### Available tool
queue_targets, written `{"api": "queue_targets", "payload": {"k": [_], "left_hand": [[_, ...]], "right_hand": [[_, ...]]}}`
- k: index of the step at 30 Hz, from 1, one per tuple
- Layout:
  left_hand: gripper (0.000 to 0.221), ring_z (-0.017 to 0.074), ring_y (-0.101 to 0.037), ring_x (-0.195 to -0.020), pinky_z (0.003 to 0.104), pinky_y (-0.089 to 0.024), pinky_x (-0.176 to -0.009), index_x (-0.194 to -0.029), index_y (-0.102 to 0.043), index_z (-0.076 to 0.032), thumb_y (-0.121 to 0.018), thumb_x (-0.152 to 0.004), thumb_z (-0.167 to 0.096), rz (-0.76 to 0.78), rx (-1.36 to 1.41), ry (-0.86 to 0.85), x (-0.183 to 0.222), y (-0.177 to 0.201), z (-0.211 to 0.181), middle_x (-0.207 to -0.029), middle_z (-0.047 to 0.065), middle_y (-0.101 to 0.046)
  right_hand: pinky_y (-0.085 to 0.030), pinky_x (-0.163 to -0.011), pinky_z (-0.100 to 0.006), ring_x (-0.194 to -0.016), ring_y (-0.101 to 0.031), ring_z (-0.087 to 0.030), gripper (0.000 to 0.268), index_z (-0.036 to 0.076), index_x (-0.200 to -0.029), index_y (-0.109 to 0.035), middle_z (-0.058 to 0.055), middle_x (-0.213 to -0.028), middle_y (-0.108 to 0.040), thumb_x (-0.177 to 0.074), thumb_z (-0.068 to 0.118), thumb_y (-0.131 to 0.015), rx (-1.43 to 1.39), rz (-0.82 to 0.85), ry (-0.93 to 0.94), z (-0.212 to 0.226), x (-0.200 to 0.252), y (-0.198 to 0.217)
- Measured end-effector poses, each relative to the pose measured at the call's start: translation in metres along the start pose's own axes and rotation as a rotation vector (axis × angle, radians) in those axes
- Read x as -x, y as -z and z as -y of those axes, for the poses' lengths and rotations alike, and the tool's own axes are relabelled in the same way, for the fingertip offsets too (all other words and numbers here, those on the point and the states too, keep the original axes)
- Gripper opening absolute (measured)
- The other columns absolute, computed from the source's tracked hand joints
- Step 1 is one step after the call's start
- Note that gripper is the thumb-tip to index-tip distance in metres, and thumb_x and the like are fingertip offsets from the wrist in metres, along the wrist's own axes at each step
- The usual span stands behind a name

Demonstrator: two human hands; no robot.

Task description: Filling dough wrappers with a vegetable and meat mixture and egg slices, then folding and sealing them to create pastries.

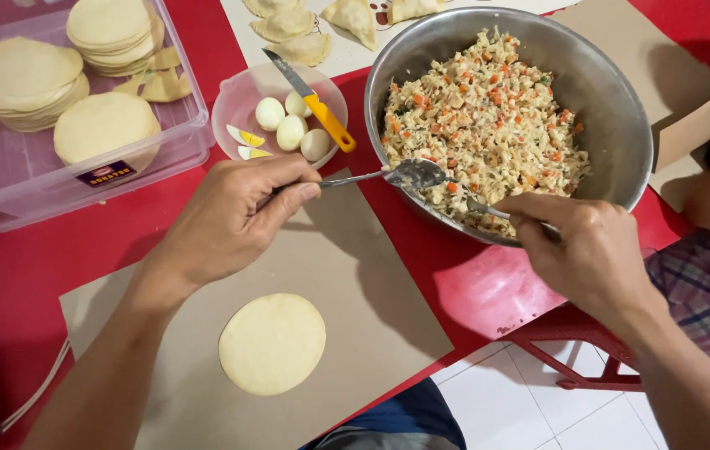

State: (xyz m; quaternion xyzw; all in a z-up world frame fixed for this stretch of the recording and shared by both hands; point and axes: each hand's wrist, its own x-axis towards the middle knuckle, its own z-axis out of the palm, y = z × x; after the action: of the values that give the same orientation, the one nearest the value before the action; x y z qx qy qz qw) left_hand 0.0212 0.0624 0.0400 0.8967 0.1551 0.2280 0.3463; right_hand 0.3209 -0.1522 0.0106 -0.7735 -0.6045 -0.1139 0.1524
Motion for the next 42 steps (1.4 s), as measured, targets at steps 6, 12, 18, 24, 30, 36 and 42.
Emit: {"api": "queue_targets", "payload": {"k": [6, 12, 18, 24, 30, 36, 42], "left_hand": [[0.017, 0.0101, -0.034, -0.057, 0.028, -0.028, -0.054, -0.093, -0.066, -0.009, -0.058, -0.106, -0.016, -0.010, 0.053, 0.065, -0.003, -0.006, 0.008, -0.066, -0.002, -0.049], [0.017, 0.0103, -0.034, -0.059, 0.028, -0.028, -0.055, -0.091, -0.065, -0.011, -0.058, -0.105, -0.015, -0.021, 0.097, 0.041, -0.008, -0.014, 0.006, -0.066, -0.003, -0.045], [0.017, 0.0090, -0.036, -0.064, 0.026, -0.029, -0.060, -0.091, -0.061, -0.008, -0.057, -0.108, -0.012, -0.090, 0.175, -0.019, -0.012, -0.030, 0.008, -0.074, -0.004, -0.046], [0.017, 0.0106, -0.044, -0.064, 0.028, -0.036, -0.061, -0.088, -0.060, -0.010, -0.057, -0.105, -0.013, -0.199, 0.124, 0.082, -0.018, -0.053, 0.009, -0.073, -0.002, -0.056], [0.016, 0.0248, -0.055, -0.054, 0.044, -0.038, -0.054, -0.090, -0.056, -0.015, -0.051, -0.104, -0.020, -0.248, -0.096, 0.125, -0.017, -0.096, -0.006, -0.062, 0.002, -0.058], [0.004, 0.0320, -0.060, -0.052, 0.048, -0.046, -0.044, -0.101, -0.058, -0.004, -0.055, -0.101, -0.005, -0.443, -0.492, -0.095, -0.010, -0.147, -0.034, -0.061, 0.011, -0.061], [0.009, 0.0122, -0.050, -0.054, 0.026, -0.043, -0.052, -0.096, -0.065, -0.003, -0.061, -0.094, 0.005, -0.545, -0.982, -0.224, -0.007, -0.165, -0.057, -0.059, -0.001, -0.054]], "right_hand": [[-0.029, -0.043, -0.030, -0.043, -0.037, -0.014, 0.024, 0.014, -0.110, -0.083, -0.008, -0.057, -0.066, -0.098, 0.005, -0.064, -0.407, 0.491, -0.405, -0.013, -0.033, 0.022], [-0.054, -0.060, -0.035, -0.067, -0.053, -0.021, 0.030, 0.003, -0.111, -0.083, -0.012, -0.074, -0.060, -0.102, 0.003, -0.054, -0.699, 0.413, -0.572, -0.033, -0.033, 0.032], [-0.057, -0.078, -0.030, -0.088, -0.067, -0.019, 0.023, 0.002, -0.113, -0.078, -0.012, -0.104, -0.076, -0.102, -0.001, -0.058, -0.708, 0.330, -0.576, -0.042, -0.029, 0.035], [-0.049, -0.093, -0.025, -0.101, -0.065, -0.016, 0.027, -0.001, -0.112, -0.076, -0.010, -0.118, -0.076, -0.100, -0.004, -0.053, -0.701, 0.312, -0.590, -0.034, -0.030, 0.049], [-0.021, -0.059, -0.025, -0.058, -0.030, -0.015, 0.023, 0.001, -0.107, -0.081, -0.009, -0.061, -0.046, -0.102, 0.002, -0.058, -0.686, 0.310, -0.543, -0.030, -0.030, 0.051], [-0.022, -0.055, -0.026, -0.058, -0.031, -0.014, 0.025, 0.001, -0.108, -0.079, -0.007, -0.059, -0.041, -0.103, 0.001, -0.054, -0.732, 0.330, -0.486, -0.040, -0.029, 0.034], [-0.020, -0.056, -0.027, -0.057, -0.026, -0.013, 0.028, 0.002, -0.106, -0.078, -0.004, -0.059, -0.034, -0.098, 0.001, -0.050, -0.719, 0.312, -0.475, -0.032, -0.028, 0.032]]}}
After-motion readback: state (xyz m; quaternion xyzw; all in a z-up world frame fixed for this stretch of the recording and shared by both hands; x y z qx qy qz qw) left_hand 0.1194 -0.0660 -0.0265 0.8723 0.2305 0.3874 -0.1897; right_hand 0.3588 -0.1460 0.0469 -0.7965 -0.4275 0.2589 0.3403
